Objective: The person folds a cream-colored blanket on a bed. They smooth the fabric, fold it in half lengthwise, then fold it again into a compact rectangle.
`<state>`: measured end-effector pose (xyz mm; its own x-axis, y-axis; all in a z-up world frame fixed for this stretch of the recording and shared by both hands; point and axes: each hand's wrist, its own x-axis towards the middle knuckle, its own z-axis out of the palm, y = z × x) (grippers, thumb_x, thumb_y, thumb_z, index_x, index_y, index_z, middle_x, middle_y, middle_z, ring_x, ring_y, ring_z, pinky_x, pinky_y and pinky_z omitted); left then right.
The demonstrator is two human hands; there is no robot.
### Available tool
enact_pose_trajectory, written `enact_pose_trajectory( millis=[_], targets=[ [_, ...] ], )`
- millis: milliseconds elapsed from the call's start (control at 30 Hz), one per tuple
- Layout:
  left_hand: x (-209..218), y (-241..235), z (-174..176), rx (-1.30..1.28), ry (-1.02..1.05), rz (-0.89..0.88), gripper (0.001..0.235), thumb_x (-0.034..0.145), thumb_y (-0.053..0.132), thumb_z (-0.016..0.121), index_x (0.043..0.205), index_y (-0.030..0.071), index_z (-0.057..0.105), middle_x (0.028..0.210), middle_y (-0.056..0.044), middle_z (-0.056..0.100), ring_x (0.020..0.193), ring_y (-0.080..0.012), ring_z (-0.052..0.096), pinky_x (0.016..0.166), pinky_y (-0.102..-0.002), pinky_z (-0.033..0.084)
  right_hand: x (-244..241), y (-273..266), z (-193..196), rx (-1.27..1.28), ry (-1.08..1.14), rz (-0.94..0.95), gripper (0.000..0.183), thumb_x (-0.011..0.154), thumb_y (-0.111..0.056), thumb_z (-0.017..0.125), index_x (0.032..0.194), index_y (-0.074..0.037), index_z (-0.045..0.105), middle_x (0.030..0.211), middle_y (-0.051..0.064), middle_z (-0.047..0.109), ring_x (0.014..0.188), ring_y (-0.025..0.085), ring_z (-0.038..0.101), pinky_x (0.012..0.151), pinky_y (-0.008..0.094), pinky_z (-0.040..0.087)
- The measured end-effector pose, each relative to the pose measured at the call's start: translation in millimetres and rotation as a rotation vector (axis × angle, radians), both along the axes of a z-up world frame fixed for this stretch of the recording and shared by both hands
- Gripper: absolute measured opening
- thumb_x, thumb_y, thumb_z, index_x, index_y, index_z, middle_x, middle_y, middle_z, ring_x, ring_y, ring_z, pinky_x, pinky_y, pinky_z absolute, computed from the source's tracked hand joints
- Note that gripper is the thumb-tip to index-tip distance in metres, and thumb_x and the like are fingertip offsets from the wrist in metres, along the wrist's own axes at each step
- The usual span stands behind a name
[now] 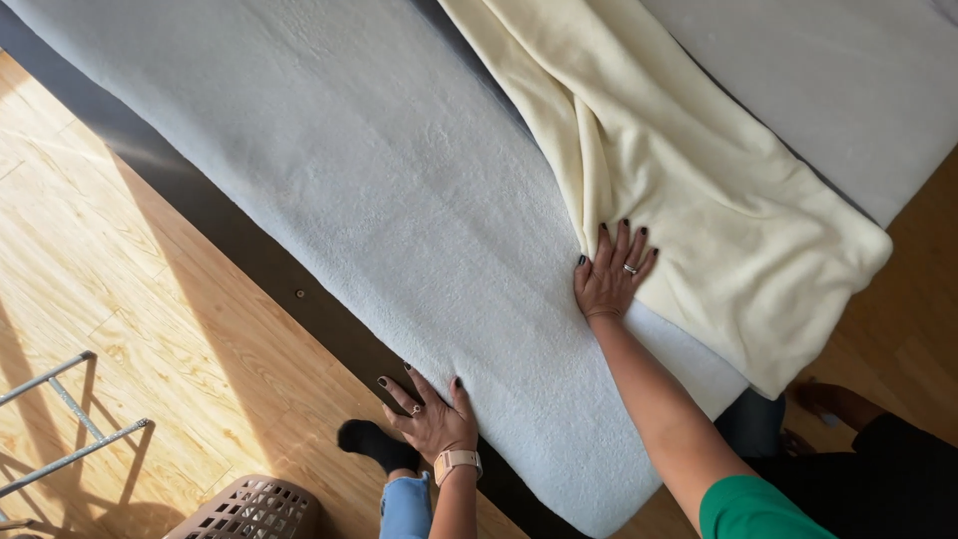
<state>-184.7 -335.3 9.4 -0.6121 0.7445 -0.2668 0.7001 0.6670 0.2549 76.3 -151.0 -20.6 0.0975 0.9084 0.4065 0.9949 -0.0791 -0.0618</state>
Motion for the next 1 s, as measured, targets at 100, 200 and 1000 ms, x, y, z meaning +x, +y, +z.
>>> enact_pose_trajectory(
  millis=[100, 200, 1000],
  targets=[
    [1, 11, 19, -0.147, -0.112, 0.052, 0.084, 0.091, 0.070, 0.031, 0.163, 0.030, 0.017, 0.173, 0.002, -0.006, 0.153, -0.0434, 0.010, 0.097, -0.060, 0.053, 1, 2, -1, -0.043, 0.010, -0.020, 0.060, 0.097, -0.037, 0.040, 0.150, -0.010, 0.050, 0.163, 0.017, 0.035, 0.152, 0.047, 0.022, 0.120, 0.068, 0.013],
    [2, 12, 32, -0.190, -0.158, 0.090, 0.083, 0.090, 0.067, 0.030, 0.164, 0.030, 0.016, 0.174, 0.002, -0.007, 0.155, -0.0407, 0.005, 0.100, -0.057, 0.052, 1, -3, -1, -0.033, 0.015, -0.017, 0.060, 0.097, -0.037, 0.040, 0.150, -0.010, 0.049, 0.163, 0.016, 0.037, 0.153, 0.046, 0.022, 0.121, 0.068, 0.012],
    [6, 0, 18, 0.120, -0.010, 0.034, 0.080, 0.092, 0.071, 0.029, 0.162, 0.032, 0.024, 0.173, 0.001, 0.006, 0.147, -0.0449, 0.025, 0.098, -0.065, 0.048, 1, 9, -3, 0.198, -0.024, 0.052, 0.053, 0.089, -0.035, 0.054, 0.133, -0.008, 0.059, 0.148, 0.016, 0.053, 0.144, 0.041, 0.039, 0.117, 0.063, 0.020]
  ],
)
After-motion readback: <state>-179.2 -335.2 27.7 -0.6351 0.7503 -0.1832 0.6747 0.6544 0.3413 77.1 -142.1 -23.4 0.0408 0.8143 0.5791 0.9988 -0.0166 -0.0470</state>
